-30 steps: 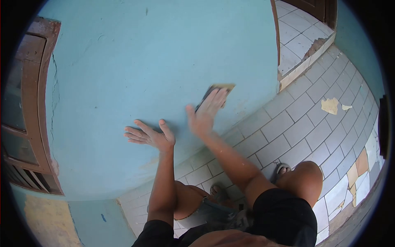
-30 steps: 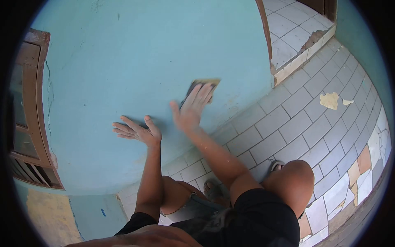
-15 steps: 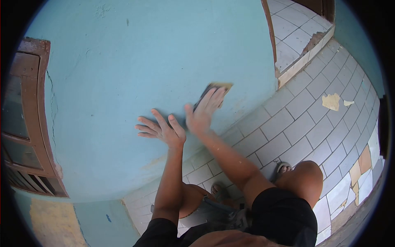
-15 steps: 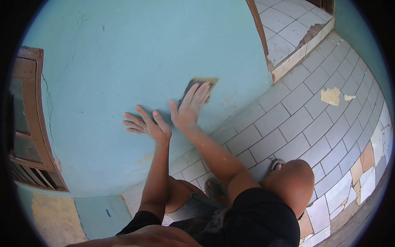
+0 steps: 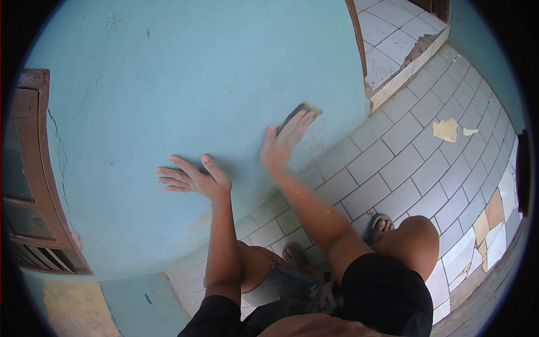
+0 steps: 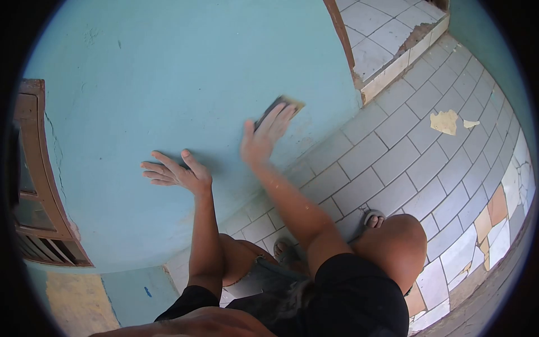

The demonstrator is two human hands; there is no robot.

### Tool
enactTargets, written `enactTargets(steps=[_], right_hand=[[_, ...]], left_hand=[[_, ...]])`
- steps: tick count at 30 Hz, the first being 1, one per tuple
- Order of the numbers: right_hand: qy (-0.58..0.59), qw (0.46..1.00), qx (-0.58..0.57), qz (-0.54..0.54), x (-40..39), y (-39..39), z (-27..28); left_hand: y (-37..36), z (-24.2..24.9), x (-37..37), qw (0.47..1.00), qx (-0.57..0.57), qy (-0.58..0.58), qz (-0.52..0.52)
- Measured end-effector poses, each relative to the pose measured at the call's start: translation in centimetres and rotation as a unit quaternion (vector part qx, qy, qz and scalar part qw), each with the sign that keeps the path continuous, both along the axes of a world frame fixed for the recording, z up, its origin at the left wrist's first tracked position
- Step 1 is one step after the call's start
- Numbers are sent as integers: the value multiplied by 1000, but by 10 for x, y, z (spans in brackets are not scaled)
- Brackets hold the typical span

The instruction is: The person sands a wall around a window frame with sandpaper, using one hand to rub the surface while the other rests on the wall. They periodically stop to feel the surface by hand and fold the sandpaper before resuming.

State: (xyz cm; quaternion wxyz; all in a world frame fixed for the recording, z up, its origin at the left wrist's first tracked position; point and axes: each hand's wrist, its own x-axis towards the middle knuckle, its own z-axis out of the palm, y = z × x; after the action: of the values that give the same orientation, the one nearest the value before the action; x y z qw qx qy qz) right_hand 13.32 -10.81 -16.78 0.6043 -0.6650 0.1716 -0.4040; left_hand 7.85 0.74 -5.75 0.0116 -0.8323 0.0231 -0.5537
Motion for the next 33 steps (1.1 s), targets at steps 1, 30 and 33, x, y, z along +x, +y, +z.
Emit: enactTargets(steps=[1,30,33], right_hand=[[35,994,-1,99,-41,51,-13],[-53,993,-81,66,-26,32,37],[-28,967,-73,244,-82,80,13]], left_hand=[[-3,-7,2,1000,23,-4,15],[45,-6,-7,995,102,-1,8],[45,-8,-12,992,128,-7,4]])
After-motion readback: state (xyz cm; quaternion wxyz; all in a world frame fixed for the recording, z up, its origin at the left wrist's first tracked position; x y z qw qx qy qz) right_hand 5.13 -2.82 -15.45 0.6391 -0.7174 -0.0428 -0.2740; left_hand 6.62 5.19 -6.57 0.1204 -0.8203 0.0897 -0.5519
